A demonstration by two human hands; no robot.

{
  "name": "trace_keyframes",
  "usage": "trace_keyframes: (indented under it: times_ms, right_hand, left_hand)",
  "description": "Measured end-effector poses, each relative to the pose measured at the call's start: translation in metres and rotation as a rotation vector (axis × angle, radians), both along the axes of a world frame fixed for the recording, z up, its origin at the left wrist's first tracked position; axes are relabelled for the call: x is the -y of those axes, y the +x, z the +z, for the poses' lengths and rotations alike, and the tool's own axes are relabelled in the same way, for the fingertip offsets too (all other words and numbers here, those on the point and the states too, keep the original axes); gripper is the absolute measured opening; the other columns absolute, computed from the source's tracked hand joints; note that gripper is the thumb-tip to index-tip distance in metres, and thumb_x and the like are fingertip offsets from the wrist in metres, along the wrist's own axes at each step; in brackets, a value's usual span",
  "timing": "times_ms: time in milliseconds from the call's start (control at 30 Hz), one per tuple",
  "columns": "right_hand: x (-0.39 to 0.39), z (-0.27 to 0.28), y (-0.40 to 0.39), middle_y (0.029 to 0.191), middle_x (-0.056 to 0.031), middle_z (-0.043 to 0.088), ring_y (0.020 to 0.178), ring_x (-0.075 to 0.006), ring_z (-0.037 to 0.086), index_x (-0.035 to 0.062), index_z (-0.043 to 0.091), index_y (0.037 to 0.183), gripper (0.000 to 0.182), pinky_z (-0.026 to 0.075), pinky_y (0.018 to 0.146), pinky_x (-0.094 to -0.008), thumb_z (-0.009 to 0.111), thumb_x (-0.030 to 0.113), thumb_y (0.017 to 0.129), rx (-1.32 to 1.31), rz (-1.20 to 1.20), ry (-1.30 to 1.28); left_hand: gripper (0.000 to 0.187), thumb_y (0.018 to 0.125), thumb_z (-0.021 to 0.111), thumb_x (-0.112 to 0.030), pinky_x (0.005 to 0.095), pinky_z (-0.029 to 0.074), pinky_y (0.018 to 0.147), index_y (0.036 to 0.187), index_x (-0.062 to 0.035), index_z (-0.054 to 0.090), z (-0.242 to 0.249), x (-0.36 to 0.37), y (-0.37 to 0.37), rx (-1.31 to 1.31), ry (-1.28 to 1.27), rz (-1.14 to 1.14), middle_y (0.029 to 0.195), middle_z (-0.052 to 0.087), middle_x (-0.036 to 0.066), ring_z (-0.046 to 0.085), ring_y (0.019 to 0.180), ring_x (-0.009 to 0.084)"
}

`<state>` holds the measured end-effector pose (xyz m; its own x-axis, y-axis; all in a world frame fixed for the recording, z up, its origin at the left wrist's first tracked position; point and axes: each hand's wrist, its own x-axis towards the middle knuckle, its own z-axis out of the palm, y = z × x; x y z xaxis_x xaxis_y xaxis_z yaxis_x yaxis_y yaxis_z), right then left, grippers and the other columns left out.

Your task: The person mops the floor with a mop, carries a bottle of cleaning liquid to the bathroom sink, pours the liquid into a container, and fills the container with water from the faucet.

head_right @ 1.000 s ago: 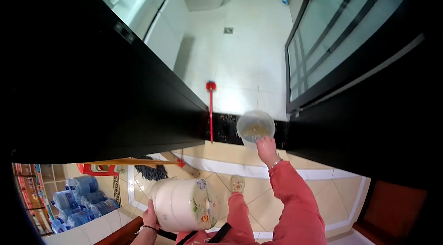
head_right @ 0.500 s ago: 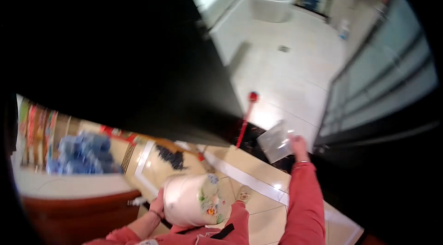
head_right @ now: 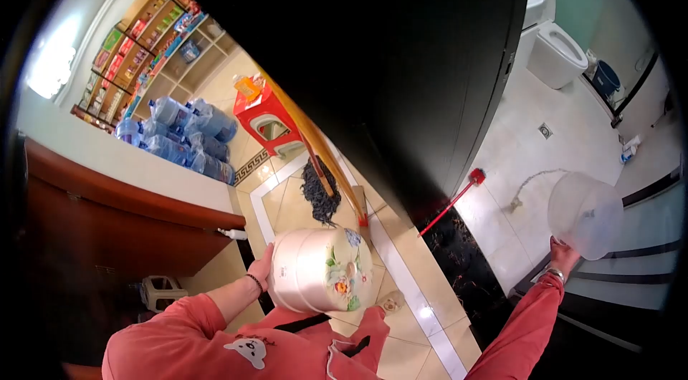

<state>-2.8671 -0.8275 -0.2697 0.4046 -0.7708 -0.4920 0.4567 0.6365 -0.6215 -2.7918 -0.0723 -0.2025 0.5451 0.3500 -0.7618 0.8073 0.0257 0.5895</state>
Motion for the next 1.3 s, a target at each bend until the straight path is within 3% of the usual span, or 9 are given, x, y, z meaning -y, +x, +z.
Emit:
trace_keyframes:
  times_ms: [167, 333, 467, 567, 633, 800, 900, 1167, 1300]
  right_hand:
    - [0.019, -0.018, -0.018, 0.104, -0.0022, 0.055, 0.084, -0.0192, 0.052, 0.0147, 0.051, 0.108, 0.037, 0.039, 0.057, -0.0315, 0.054, 0.038, 0.078, 0.014, 0.139, -0.048]
    - [-0.085, 0.098, 0.019, 0.077, 0.0017, 0.053, 0.062, -0.0121, 0.046, 0.0108, 0.055, 0.096, 0.043, 0.031, 0.046, -0.0264, 0.052, 0.051, 0.081, -0.255, -0.003, -0.131]
    - [-0.045, 0.052, -0.002, 0.049, 0.0028, 0.036, 0.041, -0.0104, 0.034, 0.0146, 0.05, 0.065, 0.052, 0.023, 0.037, -0.0265, 0.049, 0.065, 0.074, -0.628, 0.2, -0.368]
    - [-0.062, 0.056, -0.003, 0.05, 0.0023, 0.038, 0.04, -0.0107, 0.035, 0.0143, 0.049, 0.062, 0.053, 0.022, 0.036, -0.0264, 0.049, 0.066, 0.074, -0.586, 0.156, -0.294]
    - [-0.054, 0.047, -0.006, 0.049, 0.0011, 0.039, 0.043, -0.0114, 0.037, 0.0074, 0.053, 0.068, 0.057, 0.025, 0.038, -0.0267, 0.045, 0.063, 0.079, -0.944, 0.248, -0.321]
    - [-0.087, 0.064, 0.003, 0.044, -0.0002, 0.036, 0.036, -0.0109, 0.036, 0.0149, 0.042, 0.049, 0.057, 0.026, 0.035, -0.0246, 0.048, 0.066, 0.075, -0.515, 0.011, -0.314]
    - [-0.067, 0.048, -0.008, 0.044, 0.0005, 0.035, 0.036, -0.0103, 0.034, 0.0139, 0.043, 0.051, 0.057, 0.024, 0.034, -0.0246, 0.048, 0.066, 0.074, -0.817, 0.142, -0.432]
    - [-0.108, 0.07, -0.012, 0.049, 0.0018, 0.037, 0.041, -0.0099, 0.036, 0.0115, 0.05, 0.06, 0.056, 0.025, 0.036, -0.0252, 0.047, 0.066, 0.075, -0.589, -0.047, -0.351]
    - [-0.079, 0.045, -0.029, 0.051, 0.002, 0.04, 0.042, -0.0097, 0.037, 0.0111, 0.055, 0.067, 0.054, 0.027, 0.037, -0.0249, 0.047, 0.064, 0.076, -0.756, 0.157, -0.448]
  left_hand:
    - [0.064, 0.081, 0.051, -0.05, 0.0327, 0.049, 0.079, 0.111, 0.0064, 0.05, 0.009, 0.014, -0.005, -0.036, -0.009, 0.052, 0.103, 0.059, 0.014, 0.06, 0.089, 0.0218]
    - [0.068, 0.079, 0.051, -0.056, 0.0324, 0.049, 0.076, 0.108, 0.0059, 0.053, 0.021, -0.001, 0.007, -0.063, 0.044, 0.033, 0.1, 0.06, 0.013, 0.061, 0.087, 0.021]
    - [0.07, 0.078, 0.049, -0.059, 0.0324, 0.048, 0.074, 0.106, 0.0048, 0.055, 0.009, -0.009, 0.005, -0.087, 0.081, -0.022, 0.099, 0.061, 0.012, 0.061, 0.086, 0.0203]
    - [0.07, 0.077, 0.05, -0.059, 0.0322, 0.049, 0.075, 0.106, 0.0046, 0.054, -0.003, -0.017, 0.002, -0.046, 0.084, -0.027, 0.099, 0.061, 0.012, 0.061, 0.085, 0.0205]
    - [0.07, 0.077, 0.051, -0.058, 0.0324, 0.049, 0.075, 0.106, 0.0051, 0.054, 0.002, -0.01, 0.0, -0.042, 0.03, -0.02, 0.1, 0.06, 0.012, 0.061, 0.085, 0.0207]
    - [0.071, 0.077, 0.052, -0.058, 0.0336, 0.05, 0.076, 0.108, 0.0065, 0.051, 0.001, 0.0, -0.002, -0.028, 0.017, -0.016, 0.099, 0.06, 0.013, 0.061, 0.086, 0.0212]
    - [0.074, 0.077, 0.052, -0.058, 0.034, 0.05, 0.076, 0.108, 0.0084, 0.05, 0.0, 0.008, 0.003, -0.063, 0.066, -0.087, 0.1, 0.06, 0.014, 0.061, 0.086, 0.0214]
    - [0.084, 0.074, 0.052, -0.062, 0.0337, 0.047, 0.078, 0.112, 0.0121, 0.046, -0.022, 0.016, 0.006, -0.04, 0.058, -0.18, 0.103, 0.058, 0.017, 0.059, 0.089, 0.024]
    - [0.085, 0.072, 0.055, -0.062, 0.0337, 0.049, 0.077, 0.113, 0.0122, 0.045, -0.006, 0.022, 0.006, -0.071, 0.181, -0.156, 0.102, 0.058, 0.017, 0.06, 0.087, 0.0231]
